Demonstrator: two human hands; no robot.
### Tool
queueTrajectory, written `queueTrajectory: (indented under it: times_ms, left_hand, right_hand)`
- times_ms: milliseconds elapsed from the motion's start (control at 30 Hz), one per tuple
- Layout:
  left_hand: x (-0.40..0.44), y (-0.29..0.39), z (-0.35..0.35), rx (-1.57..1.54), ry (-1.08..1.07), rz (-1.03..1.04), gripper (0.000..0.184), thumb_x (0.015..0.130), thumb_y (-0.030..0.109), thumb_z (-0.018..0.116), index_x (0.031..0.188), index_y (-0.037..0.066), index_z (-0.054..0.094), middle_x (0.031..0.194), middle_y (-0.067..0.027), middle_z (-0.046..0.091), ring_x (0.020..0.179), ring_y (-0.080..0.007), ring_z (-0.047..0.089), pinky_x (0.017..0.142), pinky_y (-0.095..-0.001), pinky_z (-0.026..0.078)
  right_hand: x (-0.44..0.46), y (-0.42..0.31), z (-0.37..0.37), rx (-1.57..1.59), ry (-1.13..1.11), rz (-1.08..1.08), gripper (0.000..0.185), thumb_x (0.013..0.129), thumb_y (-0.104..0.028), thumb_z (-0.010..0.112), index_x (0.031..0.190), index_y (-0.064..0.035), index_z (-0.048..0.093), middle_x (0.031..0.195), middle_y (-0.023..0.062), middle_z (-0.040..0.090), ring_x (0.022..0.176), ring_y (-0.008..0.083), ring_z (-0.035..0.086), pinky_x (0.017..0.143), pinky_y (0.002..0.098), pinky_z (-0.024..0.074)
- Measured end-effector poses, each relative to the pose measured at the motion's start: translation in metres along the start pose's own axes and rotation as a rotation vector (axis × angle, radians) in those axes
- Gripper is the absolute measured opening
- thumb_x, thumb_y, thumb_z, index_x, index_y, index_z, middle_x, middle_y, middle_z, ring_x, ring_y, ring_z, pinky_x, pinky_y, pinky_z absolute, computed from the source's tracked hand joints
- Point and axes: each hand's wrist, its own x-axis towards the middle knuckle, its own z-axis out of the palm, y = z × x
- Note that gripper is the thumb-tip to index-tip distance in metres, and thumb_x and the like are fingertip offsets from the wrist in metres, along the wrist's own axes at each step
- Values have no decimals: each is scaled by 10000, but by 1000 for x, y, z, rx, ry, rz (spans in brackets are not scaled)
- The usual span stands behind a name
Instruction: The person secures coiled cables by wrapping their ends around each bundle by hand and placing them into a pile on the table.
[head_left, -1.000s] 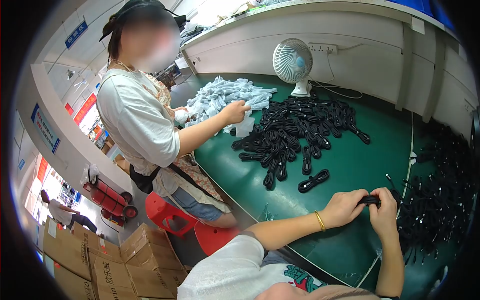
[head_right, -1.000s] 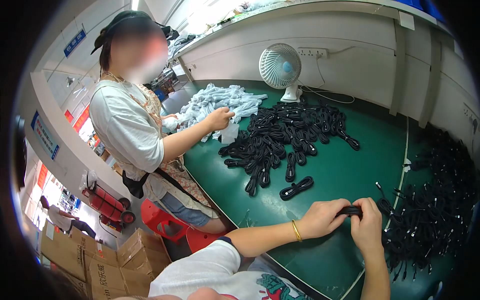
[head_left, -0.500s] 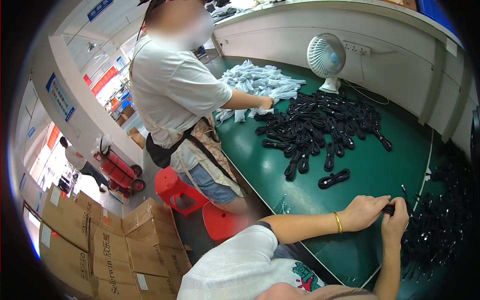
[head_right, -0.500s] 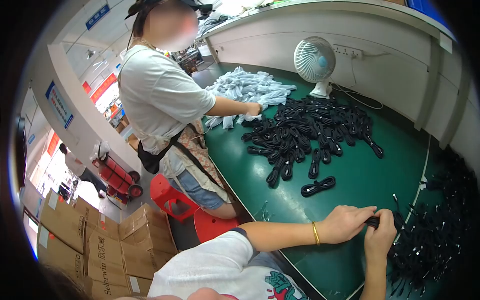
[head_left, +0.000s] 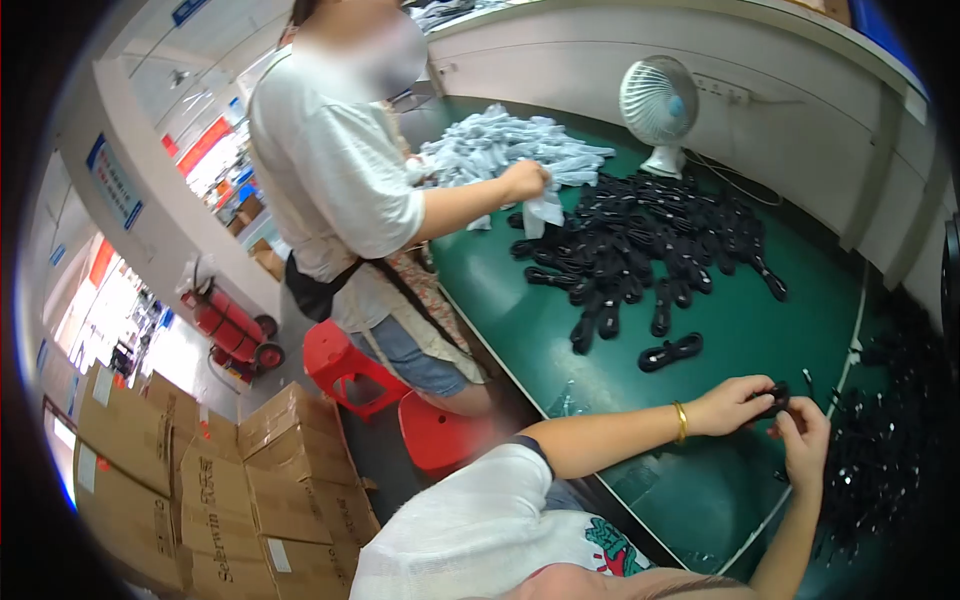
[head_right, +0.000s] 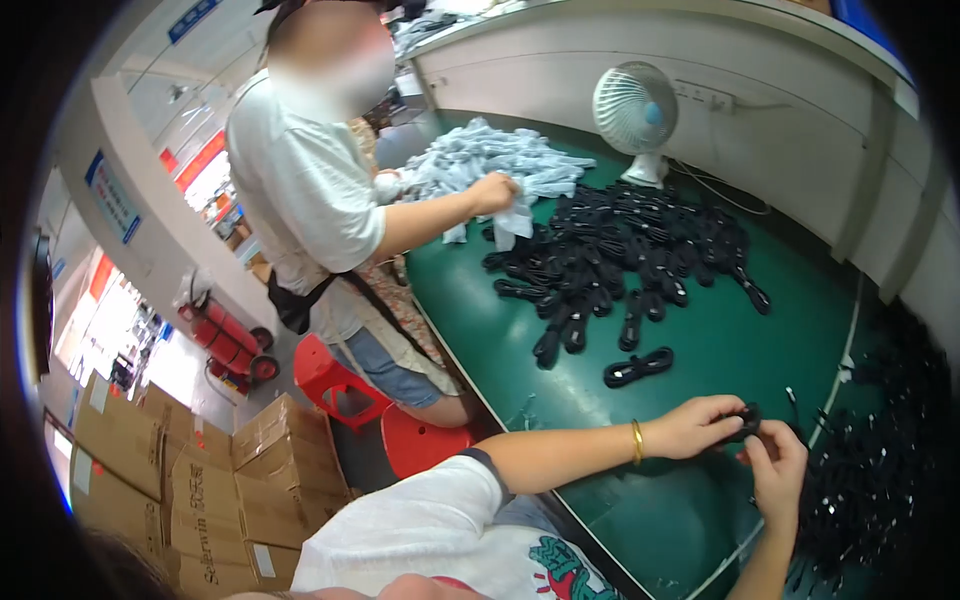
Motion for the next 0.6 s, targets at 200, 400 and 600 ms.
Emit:
queueTrajectory:
  times_ms: [200, 400, 600]
  left_hand:
    - [-5, 4, 7, 74, -20, 157, 424, 822, 256, 561, 1129, 19, 392, 861, -64, 507, 776, -143, 511, 673, -267, 430]
    - [2, -2, 13, -341, 90, -28, 245, 862, 204, 524, 1004, 44, 404, 694, -8, 480, 441, -46, 408, 393, -185, 345]
    - [-8, 11, 18, -9, 74, -41, 395, 825, 326, 564, 958, 19, 354, 656, -81, 510, 453, -103, 484, 406, -220, 391]
  right_hand:
    - [4, 7, 3, 116, 12, 19, 62, 789, -10, 540, 779, -39, 485, 613, -7, 495, 459, 66, 463, 416, 179, 371]
    - [4, 11, 8, 214, 64, 32, 41, 852, -57, 475, 824, -29, 486, 636, 18, 492, 421, 60, 426, 368, 169, 344]
    - [2, 23, 2, 63, 17, 43, 33, 837, -44, 487, 818, -18, 492, 600, 9, 481, 412, 55, 420, 366, 168, 334]
